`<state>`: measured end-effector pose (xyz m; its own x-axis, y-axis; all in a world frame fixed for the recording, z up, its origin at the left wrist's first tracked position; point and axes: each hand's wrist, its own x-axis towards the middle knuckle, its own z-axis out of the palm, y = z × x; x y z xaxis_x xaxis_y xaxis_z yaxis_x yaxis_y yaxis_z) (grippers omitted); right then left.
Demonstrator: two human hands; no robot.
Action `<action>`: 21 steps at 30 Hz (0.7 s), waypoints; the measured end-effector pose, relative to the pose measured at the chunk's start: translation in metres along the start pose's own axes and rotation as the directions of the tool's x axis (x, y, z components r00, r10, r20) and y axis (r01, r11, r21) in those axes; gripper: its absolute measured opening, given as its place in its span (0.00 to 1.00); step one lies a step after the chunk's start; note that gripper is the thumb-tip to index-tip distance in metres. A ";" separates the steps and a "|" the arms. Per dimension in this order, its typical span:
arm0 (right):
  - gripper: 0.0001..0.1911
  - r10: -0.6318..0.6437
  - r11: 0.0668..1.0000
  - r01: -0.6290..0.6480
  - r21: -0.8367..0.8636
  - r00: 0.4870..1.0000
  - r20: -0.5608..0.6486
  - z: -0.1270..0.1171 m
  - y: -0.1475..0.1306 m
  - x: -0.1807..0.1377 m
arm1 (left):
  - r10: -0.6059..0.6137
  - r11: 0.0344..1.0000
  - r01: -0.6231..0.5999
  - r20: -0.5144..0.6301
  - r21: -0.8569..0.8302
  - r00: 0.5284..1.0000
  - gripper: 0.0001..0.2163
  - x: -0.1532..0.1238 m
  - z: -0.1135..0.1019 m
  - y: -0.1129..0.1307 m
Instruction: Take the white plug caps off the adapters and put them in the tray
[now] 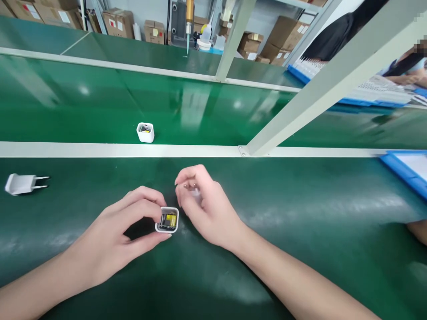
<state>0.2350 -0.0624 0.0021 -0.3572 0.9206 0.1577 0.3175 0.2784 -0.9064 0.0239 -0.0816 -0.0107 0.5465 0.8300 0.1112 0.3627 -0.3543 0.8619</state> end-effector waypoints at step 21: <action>0.11 0.446 0.844 -0.519 0.137 0.820 0.360 -0.005 -0.031 0.007 | -0.232 0.973 0.233 -0.021 0.006 0.972 0.10 0.004 0.000 0.006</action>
<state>0.2268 -0.0637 0.0331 -0.4672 0.7802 -0.4159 0.3332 -0.2803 -0.9002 0.0282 -0.0809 -0.0052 0.4315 0.8984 -0.0820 0.4848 -0.1542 0.8609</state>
